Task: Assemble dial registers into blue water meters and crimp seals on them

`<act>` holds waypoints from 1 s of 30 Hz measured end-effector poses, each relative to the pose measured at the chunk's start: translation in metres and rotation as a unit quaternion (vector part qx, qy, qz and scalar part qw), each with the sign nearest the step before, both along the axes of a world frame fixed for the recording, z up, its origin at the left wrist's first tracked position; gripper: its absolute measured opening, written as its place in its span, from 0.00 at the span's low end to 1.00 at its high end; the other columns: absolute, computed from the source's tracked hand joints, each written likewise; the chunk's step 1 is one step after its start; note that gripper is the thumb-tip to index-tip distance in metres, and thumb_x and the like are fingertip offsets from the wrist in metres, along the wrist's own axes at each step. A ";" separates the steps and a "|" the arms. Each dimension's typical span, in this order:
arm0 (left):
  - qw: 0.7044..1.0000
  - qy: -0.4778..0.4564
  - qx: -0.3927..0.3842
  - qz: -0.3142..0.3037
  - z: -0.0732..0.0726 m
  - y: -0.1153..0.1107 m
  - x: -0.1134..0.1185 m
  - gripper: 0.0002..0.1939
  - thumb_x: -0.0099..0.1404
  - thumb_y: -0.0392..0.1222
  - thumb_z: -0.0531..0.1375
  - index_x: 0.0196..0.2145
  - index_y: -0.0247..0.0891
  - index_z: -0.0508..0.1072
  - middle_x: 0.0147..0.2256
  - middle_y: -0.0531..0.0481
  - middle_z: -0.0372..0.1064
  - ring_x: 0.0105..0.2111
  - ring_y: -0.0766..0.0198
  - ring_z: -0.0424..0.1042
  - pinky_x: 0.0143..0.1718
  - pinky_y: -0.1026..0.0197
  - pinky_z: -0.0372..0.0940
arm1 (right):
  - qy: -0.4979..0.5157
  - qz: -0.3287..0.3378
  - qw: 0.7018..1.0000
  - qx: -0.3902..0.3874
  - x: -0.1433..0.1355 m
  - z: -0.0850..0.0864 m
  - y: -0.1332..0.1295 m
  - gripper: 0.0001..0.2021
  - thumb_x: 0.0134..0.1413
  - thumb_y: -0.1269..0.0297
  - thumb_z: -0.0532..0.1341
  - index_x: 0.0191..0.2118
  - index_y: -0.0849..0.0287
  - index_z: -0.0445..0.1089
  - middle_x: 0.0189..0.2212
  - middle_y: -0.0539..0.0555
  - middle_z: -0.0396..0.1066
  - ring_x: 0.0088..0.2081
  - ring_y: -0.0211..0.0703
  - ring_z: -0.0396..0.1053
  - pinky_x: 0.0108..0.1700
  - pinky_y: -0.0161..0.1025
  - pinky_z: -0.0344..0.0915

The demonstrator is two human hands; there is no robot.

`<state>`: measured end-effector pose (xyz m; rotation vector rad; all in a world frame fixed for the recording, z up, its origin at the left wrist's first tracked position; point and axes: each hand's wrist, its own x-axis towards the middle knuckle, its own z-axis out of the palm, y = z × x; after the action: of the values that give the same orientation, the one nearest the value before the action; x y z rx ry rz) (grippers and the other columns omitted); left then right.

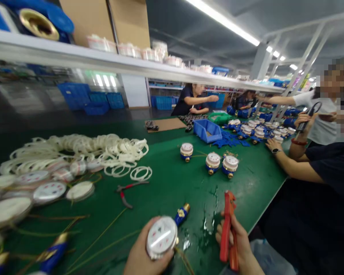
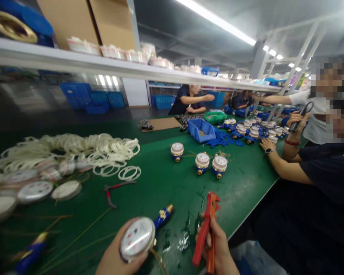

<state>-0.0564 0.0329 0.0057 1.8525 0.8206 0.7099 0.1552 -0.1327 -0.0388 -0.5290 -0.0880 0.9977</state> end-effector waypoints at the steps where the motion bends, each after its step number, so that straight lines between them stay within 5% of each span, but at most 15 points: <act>1: 1.000 0.012 -0.010 -0.012 0.005 -0.005 0.001 0.39 0.46 0.48 0.67 0.53 0.38 0.59 0.50 0.40 0.68 0.49 0.48 0.69 0.53 0.46 0.64 | -0.017 -0.009 1.000 0.003 -0.001 0.006 -0.004 0.13 0.49 0.54 0.64 0.36 0.58 0.71 0.09 0.40 0.46 0.15 0.28 0.47 0.20 0.27 0.50; 10: 0.971 -0.202 -0.081 0.101 0.013 0.000 -0.006 0.40 0.44 0.47 0.70 0.53 0.35 0.62 0.51 0.41 0.67 0.50 0.51 0.67 0.55 0.51 0.60 | 0.027 0.000 1.000 -0.007 0.004 0.010 -0.028 0.13 0.52 0.54 0.61 0.39 0.58 0.70 0.11 0.41 0.48 0.17 0.30 0.46 0.21 0.29 0.50; 17: 0.936 -0.300 -0.061 0.174 0.046 0.013 -0.034 0.34 0.46 0.42 0.69 0.50 0.37 0.65 0.46 0.46 0.70 0.45 0.57 0.71 0.49 0.59 0.66 | -0.009 0.012 1.000 -0.010 0.003 0.012 -0.029 0.13 0.52 0.53 0.61 0.39 0.56 0.69 0.11 0.40 0.46 0.17 0.30 0.44 0.21 0.28 0.50; 22: 0.970 -0.204 -0.039 0.127 0.049 0.003 -0.031 0.40 0.44 0.42 0.71 0.53 0.37 0.62 0.49 0.43 0.68 0.48 0.52 0.69 0.51 0.52 0.65 | -0.011 0.011 1.000 -0.014 0.002 0.008 -0.025 0.14 0.51 0.52 0.62 0.39 0.56 0.69 0.11 0.41 0.49 0.17 0.30 0.49 0.22 0.28 0.52; 26: 0.995 -0.099 -0.016 -0.001 0.029 -0.025 0.006 0.40 0.46 0.44 0.69 0.54 0.35 0.59 0.51 0.41 0.65 0.50 0.51 0.67 0.56 0.49 0.59 | -0.024 -0.003 1.000 -0.019 0.000 0.007 -0.026 0.14 0.51 0.53 0.62 0.41 0.54 0.69 0.11 0.41 0.51 0.17 0.30 0.51 0.21 0.27 0.52; 30: 0.989 -0.073 -0.042 -0.118 0.012 -0.041 0.042 0.40 0.45 0.43 0.69 0.54 0.34 0.59 0.50 0.41 0.67 0.49 0.51 0.68 0.55 0.48 0.60 | -0.066 -0.056 0.996 -0.032 -0.001 0.023 -0.037 0.14 0.51 0.56 0.64 0.42 0.54 0.68 0.15 0.42 0.57 0.17 0.28 0.51 0.19 0.26 0.49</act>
<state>-0.0142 -0.0078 0.0175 1.7626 0.5182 0.6420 0.1540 -0.1693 -0.0158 -0.6514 -0.1429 0.8584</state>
